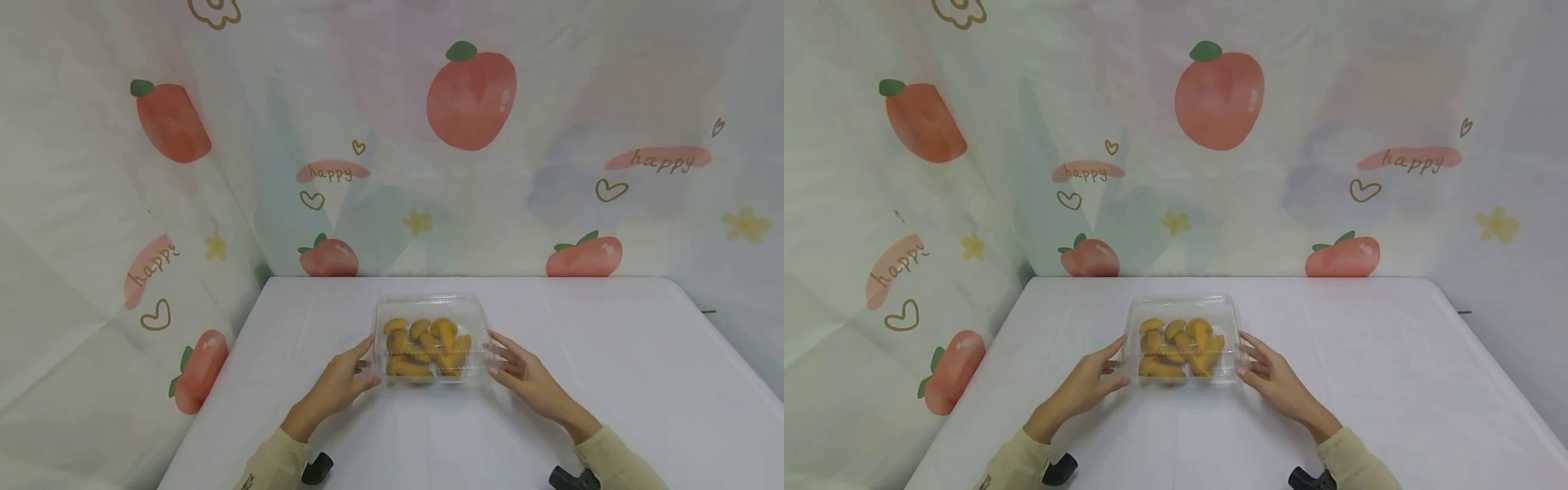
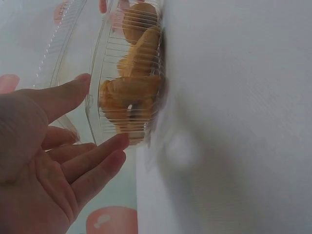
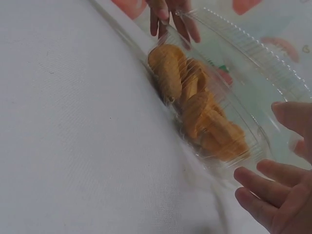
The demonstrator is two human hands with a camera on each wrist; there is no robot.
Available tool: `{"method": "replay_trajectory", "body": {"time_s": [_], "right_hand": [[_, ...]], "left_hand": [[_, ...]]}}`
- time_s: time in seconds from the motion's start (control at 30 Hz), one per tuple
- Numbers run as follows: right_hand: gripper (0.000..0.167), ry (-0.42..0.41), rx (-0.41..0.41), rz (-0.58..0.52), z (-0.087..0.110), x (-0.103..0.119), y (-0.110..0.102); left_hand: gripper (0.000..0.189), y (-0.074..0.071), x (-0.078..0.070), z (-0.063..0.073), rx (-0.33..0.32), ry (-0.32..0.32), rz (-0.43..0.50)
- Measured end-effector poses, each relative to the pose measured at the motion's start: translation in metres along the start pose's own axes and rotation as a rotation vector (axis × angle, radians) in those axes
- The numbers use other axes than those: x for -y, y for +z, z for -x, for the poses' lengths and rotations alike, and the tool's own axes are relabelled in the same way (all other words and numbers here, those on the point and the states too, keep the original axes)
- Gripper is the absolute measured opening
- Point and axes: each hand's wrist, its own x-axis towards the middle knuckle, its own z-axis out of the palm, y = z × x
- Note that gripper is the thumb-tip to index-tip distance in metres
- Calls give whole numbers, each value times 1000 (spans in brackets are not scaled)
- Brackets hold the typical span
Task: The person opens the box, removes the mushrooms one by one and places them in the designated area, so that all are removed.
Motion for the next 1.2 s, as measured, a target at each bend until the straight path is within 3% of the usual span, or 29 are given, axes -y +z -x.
{"method": "replay_trajectory", "body": {"time_s": [0.37, 0.7, 1.03, 1.2], "right_hand": [[66, 7, 11, -3, 4, 2, 0], [65, 59, 9, 44, 10, 6, 2], [64, -53, -29, 138, 10, 16, -4], [63, -26, -34, 209, 7, 21, -5]], "left_hand": [[79, -4, -1, 6, 1, 41, -7], [77, -5, -3, 13, 7, 9, -17], [67, -11, -3, 14, 8, 15, 10], [64, -14, -4, 14, -24, 47, 20]]}}
